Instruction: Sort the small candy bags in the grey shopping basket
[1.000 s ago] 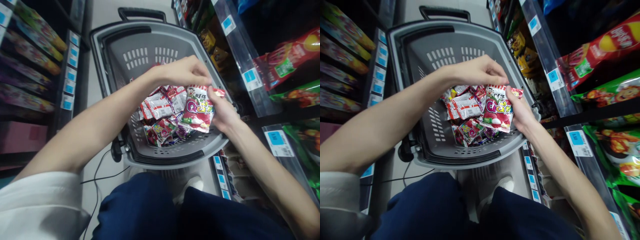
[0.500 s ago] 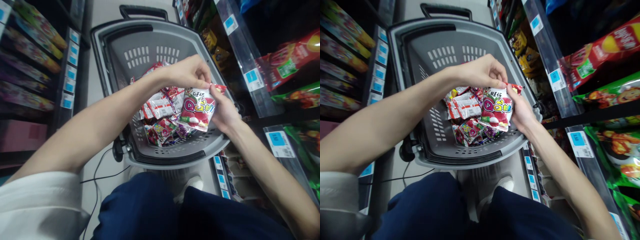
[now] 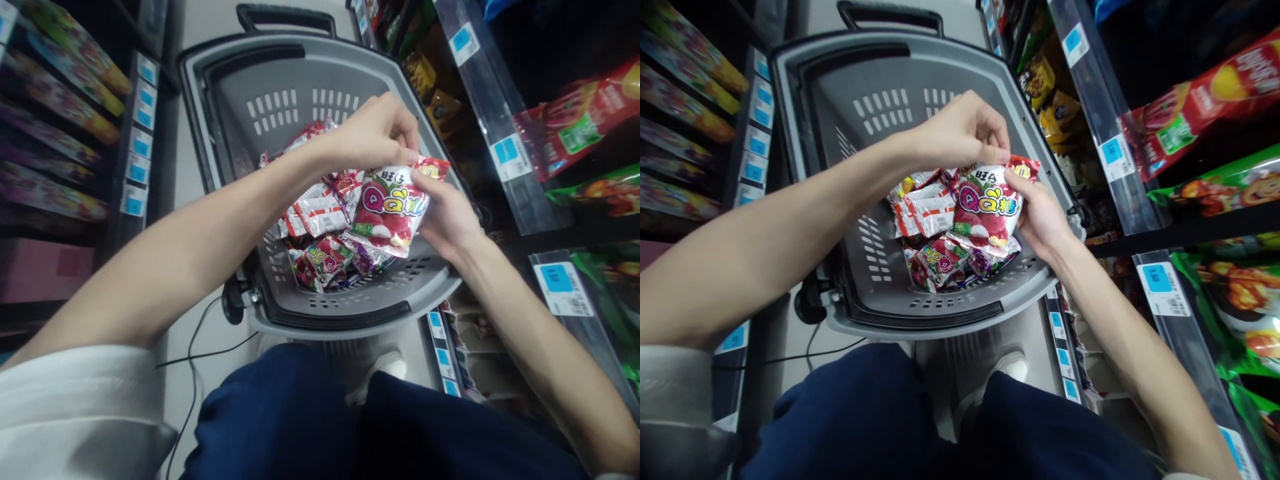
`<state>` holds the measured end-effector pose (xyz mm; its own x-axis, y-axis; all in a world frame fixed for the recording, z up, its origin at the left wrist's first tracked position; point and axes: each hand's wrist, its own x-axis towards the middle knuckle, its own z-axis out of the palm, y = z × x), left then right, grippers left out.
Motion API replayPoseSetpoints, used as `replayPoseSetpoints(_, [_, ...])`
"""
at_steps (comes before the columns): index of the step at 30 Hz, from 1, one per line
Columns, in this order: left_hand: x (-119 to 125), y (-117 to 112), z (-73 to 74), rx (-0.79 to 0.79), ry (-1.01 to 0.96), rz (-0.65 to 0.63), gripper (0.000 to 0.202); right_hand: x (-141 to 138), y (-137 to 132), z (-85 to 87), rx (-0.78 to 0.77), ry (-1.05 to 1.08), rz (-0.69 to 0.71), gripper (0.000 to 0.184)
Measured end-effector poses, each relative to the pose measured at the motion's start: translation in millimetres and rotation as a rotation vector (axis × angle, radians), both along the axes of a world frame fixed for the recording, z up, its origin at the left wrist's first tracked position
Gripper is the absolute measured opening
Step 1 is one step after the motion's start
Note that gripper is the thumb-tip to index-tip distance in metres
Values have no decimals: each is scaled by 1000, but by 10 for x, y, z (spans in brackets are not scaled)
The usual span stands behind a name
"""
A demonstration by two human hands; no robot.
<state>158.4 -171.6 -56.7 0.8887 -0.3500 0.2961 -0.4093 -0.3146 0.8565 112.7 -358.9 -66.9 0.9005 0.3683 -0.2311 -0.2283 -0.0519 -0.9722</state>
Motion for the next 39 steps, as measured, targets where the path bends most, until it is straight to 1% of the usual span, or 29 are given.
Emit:
replayPoseSetpoints(4, [-57, 15, 59, 59, 41, -67, 8, -21, -54, -20, -20, 28, 14, 37])
replayPoseSetpoints(7, [-86, 14, 88, 68, 32, -65, 10, -19, -48, -26, -25, 4, 15, 42])
replayPoseSetpoints(11, [-92, 13, 102, 65, 30, -26, 14, -24, -10, -2, -11, 9, 49, 44])
replayPoseSetpoints(13, [-71, 18, 96, 41, 32, -8, 12, -52, -16, 16, 18, 22, 65, 45])
replayPoseSetpoints(15, [-29, 35, 80, 7, 29, 37, 8, -98, -39, 36, 25, 35, 75, 47])
replayPoseSetpoints(18, [52, 77, 45, -61, 17, 124, 5, -180, -71, 59, -23, 77, 116, 50])
replayPoseSetpoints(21, [109, 118, 13, -90, 14, 133, 11, -242, -71, 67, -71, 119, 152, 54])
replayPoseSetpoints(25, [128, 155, -2, -54, 22, 108, 18, -273, -47, 62, -103, 128, 152, 52])
replayPoseSetpoints(30, [109, 214, 35, 2, 31, 190, 21, -272, -46, 60, -131, 105, 151, 41])
replayPoseSetpoints(35, [33, 220, 83, 56, 61, 241, 17, -243, -77, 42, -183, 107, 155, 43])
replayPoseSetpoints(39, [2, 218, 92, 108, 101, 257, 20, -226, -93, 37, -203, 70, 179, 43])
